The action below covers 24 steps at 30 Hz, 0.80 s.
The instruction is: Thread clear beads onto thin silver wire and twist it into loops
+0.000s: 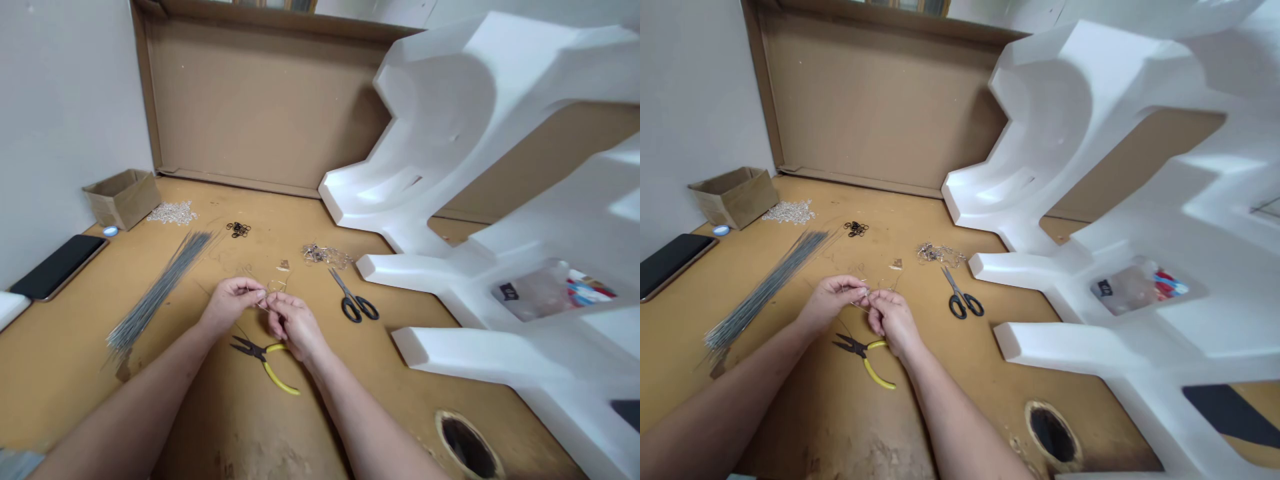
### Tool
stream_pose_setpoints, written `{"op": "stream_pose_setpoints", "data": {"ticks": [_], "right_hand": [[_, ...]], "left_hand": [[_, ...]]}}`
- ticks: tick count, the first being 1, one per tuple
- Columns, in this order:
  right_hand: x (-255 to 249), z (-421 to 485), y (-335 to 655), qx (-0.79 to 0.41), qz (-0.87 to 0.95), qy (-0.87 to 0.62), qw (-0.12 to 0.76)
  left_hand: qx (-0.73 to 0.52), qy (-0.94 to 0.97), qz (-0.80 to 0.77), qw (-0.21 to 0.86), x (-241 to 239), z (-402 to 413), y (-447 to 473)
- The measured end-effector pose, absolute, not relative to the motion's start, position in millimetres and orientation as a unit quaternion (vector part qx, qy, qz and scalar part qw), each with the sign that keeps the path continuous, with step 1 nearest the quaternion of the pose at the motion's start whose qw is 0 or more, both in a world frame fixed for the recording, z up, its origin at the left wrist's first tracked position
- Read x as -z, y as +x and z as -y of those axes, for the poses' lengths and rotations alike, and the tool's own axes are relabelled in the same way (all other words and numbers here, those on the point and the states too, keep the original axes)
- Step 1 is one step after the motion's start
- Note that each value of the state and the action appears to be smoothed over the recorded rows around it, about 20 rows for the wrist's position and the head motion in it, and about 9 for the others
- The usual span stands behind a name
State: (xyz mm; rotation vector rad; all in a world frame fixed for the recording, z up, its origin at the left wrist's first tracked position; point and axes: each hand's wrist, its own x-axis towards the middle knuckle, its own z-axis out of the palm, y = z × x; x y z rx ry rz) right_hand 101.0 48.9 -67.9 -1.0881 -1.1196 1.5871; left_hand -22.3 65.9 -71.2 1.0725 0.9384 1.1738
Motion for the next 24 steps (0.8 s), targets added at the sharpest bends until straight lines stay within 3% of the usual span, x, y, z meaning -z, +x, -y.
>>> {"op": "stream_pose_setpoints", "data": {"ticks": [7, 13, 19, 24], "right_hand": [[64, -52, 102, -0.587, 0.454, -0.480, 0.468], [58, -51, 112, -0.532, 0.525, -0.479, 0.461], [54, -49, 112, -0.346, 0.661, -0.503, 0.437], [62, -50, 108, -0.425, 0.604, -0.512, 0.438]], "left_hand": [[-0.543, 0.530, -0.432, 0.488, 74, -67, -26], [-0.530, 0.508, -0.484, 0.477, 68, -68, -30], [-0.528, 0.486, -0.499, 0.486, 65, -69, -31], [-0.507, 0.468, -0.487, 0.536, 65, -68, -27]]}}
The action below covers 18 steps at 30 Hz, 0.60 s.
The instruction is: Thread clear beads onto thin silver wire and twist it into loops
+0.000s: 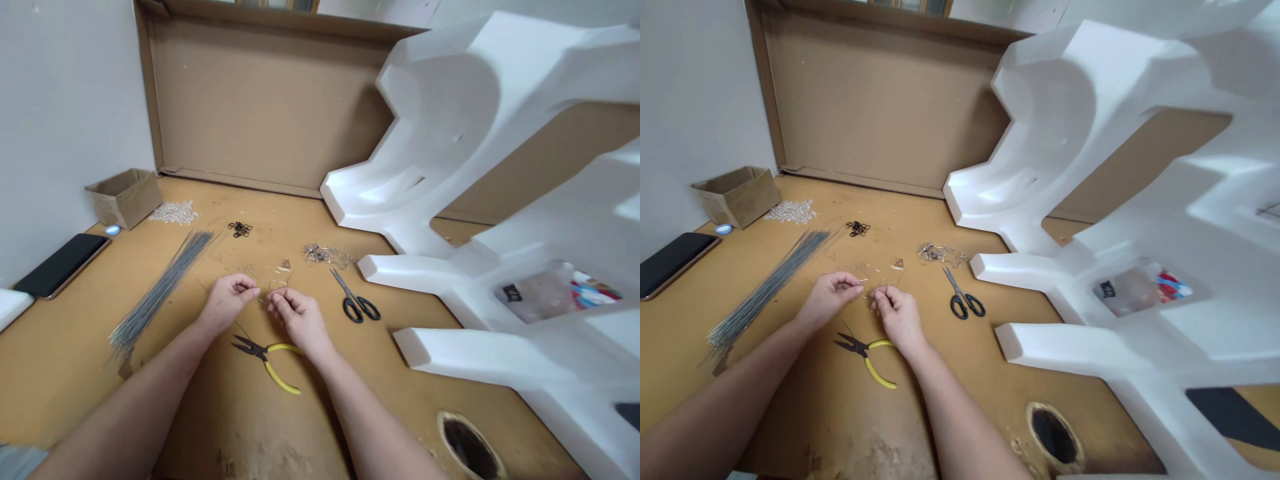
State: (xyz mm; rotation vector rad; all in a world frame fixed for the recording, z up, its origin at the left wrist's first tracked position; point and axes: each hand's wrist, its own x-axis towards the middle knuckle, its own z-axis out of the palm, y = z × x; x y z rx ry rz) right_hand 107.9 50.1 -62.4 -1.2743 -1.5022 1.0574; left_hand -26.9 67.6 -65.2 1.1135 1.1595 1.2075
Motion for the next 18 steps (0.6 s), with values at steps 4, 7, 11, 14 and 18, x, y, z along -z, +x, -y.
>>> {"op": "stream_pose_setpoints", "data": {"ticks": [4, 7, 11, 14, 18], "right_hand": [[68.7, -51.8, 105.0, -0.516, 0.522, -0.478, 0.483], [70.4, -52.2, 103.7, -0.548, 0.487, -0.447, 0.513], [70.1, -51.4, 103.2, -0.573, 0.457, -0.426, 0.531], [69.1, -51.0, 103.4, -0.577, 0.452, -0.425, 0.531], [68.9, -51.1, 102.8, -0.589, 0.449, -0.419, 0.526]], "left_hand": [[-0.473, 0.469, -0.453, 0.592, 69.1, -65.6, -22.7], [-0.464, 0.465, -0.436, 0.615, 70.9, -65.0, -22.0], [-0.482, 0.459, -0.430, 0.609, 71.7, -66.3, -24.1], [-0.511, 0.474, -0.435, 0.571, 71.8, -67.5, -25.6], [-0.516, 0.485, -0.440, 0.553, 70.4, -66.1, -25.5]]}}
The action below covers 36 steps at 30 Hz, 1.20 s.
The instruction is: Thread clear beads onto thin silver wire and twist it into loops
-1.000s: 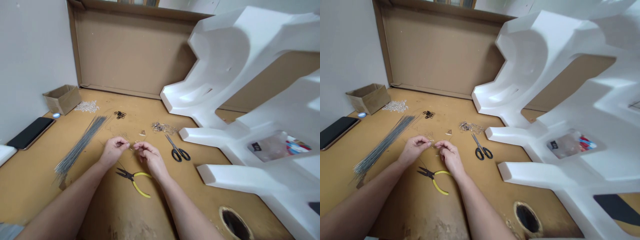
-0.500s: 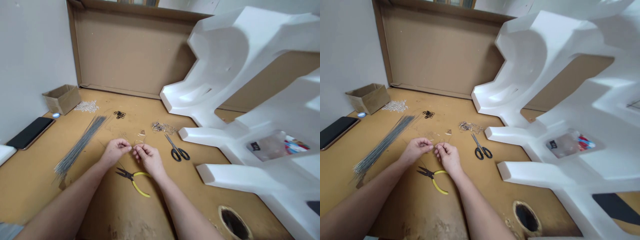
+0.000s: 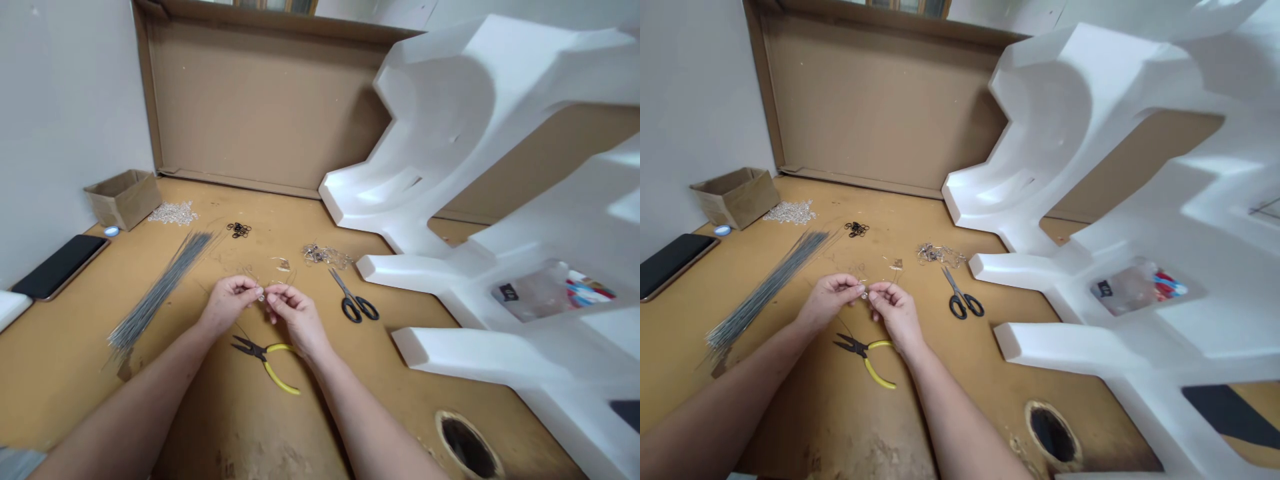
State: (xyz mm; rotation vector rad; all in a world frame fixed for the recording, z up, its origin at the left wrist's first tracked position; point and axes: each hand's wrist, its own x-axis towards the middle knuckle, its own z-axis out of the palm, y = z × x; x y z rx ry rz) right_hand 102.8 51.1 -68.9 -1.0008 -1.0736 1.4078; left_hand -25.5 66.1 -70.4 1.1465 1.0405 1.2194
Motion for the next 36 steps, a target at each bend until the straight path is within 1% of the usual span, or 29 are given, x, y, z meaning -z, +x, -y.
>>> {"op": "stream_pose_setpoints", "data": {"ticks": [6, 14, 21, 31, 33, 36], "right_hand": [[72, -50, 99, -0.639, 0.418, -0.398, 0.508], [67, -48, 99, -0.595, 0.454, -0.435, 0.501], [65, -47, 98, -0.596, 0.460, -0.451, 0.478], [65, -51, 101, -0.654, 0.422, -0.406, 0.480], [64, -52, 103, -0.654, 0.416, -0.411, 0.479], [61, -54, 108, -0.633, 0.401, -0.433, 0.500]], "left_hand": [[-0.486, 0.515, -0.427, 0.562, 68, -63, -24], [-0.485, 0.526, -0.434, 0.547, 69, -63, -24], [-0.470, 0.548, -0.439, 0.535, 67, -62, -25], [-0.476, 0.557, -0.419, 0.536, 65, -60, -25], [-0.474, 0.563, -0.426, 0.527, 67, -61, -26], [-0.471, 0.563, -0.442, 0.516, 70, -63, -28]]}}
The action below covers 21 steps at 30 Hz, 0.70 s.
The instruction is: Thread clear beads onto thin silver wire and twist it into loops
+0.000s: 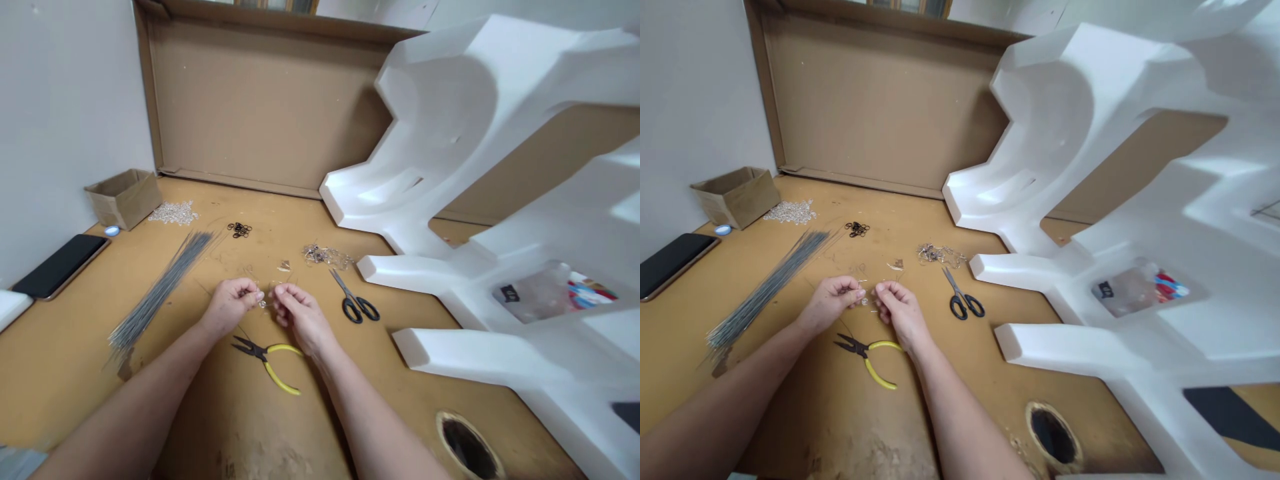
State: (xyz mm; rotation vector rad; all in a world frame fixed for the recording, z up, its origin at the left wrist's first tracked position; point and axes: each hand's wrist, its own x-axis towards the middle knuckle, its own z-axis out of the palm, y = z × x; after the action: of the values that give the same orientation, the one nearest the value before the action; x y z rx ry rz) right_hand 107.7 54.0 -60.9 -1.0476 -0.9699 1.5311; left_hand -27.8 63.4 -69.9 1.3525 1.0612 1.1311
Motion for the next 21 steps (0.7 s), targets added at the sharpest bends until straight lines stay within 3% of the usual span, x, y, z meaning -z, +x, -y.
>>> {"op": "stream_pose_setpoints", "data": {"ticks": [14, 21], "right_hand": [[66.5, -57.9, 110.6, -0.642, 0.377, -0.383, 0.547], [65.3, -53.4, 104.1, -0.657, 0.317, -0.348, 0.588]], "left_hand": [[-0.594, 0.287, -0.312, 0.684, 67.7, -68.8, -28.8], [-0.633, 0.213, -0.255, 0.699, 68.0, -67.7, -26.1]]}}
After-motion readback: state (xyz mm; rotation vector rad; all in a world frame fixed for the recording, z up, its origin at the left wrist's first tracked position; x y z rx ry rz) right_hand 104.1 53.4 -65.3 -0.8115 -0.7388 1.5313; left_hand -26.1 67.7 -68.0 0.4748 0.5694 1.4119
